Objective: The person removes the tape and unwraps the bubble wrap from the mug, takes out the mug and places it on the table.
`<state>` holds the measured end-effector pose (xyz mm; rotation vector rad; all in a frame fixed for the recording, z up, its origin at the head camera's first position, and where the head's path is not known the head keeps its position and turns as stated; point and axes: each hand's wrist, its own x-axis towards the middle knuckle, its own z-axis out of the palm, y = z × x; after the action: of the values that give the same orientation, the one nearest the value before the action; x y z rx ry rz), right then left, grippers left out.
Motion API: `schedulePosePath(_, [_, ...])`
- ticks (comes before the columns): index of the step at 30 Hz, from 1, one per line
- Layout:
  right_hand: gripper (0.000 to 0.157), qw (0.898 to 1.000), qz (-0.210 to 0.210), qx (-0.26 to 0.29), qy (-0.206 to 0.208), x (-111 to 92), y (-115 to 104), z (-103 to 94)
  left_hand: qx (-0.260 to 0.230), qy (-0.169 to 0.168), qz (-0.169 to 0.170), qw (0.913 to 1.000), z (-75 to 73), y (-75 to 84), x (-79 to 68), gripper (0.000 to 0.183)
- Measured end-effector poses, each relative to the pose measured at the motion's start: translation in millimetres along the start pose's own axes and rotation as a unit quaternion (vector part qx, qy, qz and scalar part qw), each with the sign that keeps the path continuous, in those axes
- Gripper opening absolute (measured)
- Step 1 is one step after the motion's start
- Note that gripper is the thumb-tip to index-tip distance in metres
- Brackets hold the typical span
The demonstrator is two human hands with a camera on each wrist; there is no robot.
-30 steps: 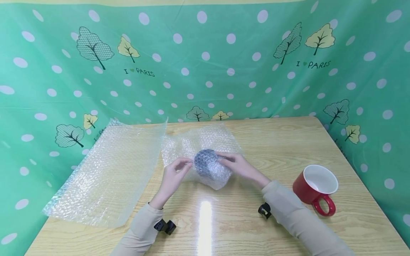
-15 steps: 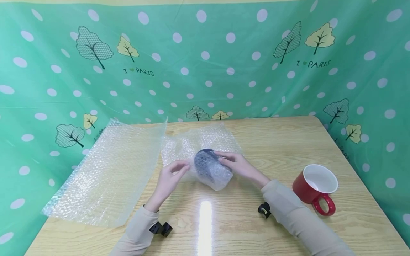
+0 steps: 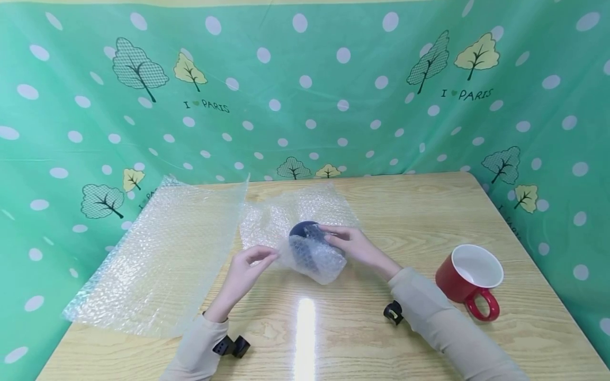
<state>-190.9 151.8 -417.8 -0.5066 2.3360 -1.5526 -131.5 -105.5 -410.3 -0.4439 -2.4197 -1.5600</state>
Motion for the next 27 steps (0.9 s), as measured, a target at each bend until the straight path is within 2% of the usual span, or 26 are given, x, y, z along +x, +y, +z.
schedulePosePath(6, [0.045,1.0,0.0,0.011,-0.004,0,1,-0.5,-0.003,-0.006,0.003,1.0,-1.9,-8.4,-4.2,0.009])
schedulePosePath(10, [0.045,1.0,0.002,0.012,-0.002,0,0,-0.4,-0.005,-0.017,-0.017,0.9997,-6.5,6.7,-6.6,0.009])
schedulePosePath(13, [0.045,1.0,0.001,0.01,0.0,0,-1,-0.2,-0.012,-0.032,-0.046,0.9983,-9.5,11.1,-8.8,0.01])
schedulePosePath(17, [0.045,1.0,-0.002,0.011,-0.001,0,-1,-0.5,-0.006,-0.057,-0.061,0.9965,-12.2,-1.0,-12.8,0.01])
schedulePosePath(22, [0.045,1.0,0.0,0.017,-0.004,0,-2,-0.8,0.002,-0.092,-0.036,0.9951,-18.1,-5.2,-17.5,0.011])
schedulePosePath(27, [0.045,1.0,0.0,0.014,-0.007,1,0,-1.7,-0.001,-0.114,-0.033,0.9929,-22.2,-5.9,-20.2,0.013])
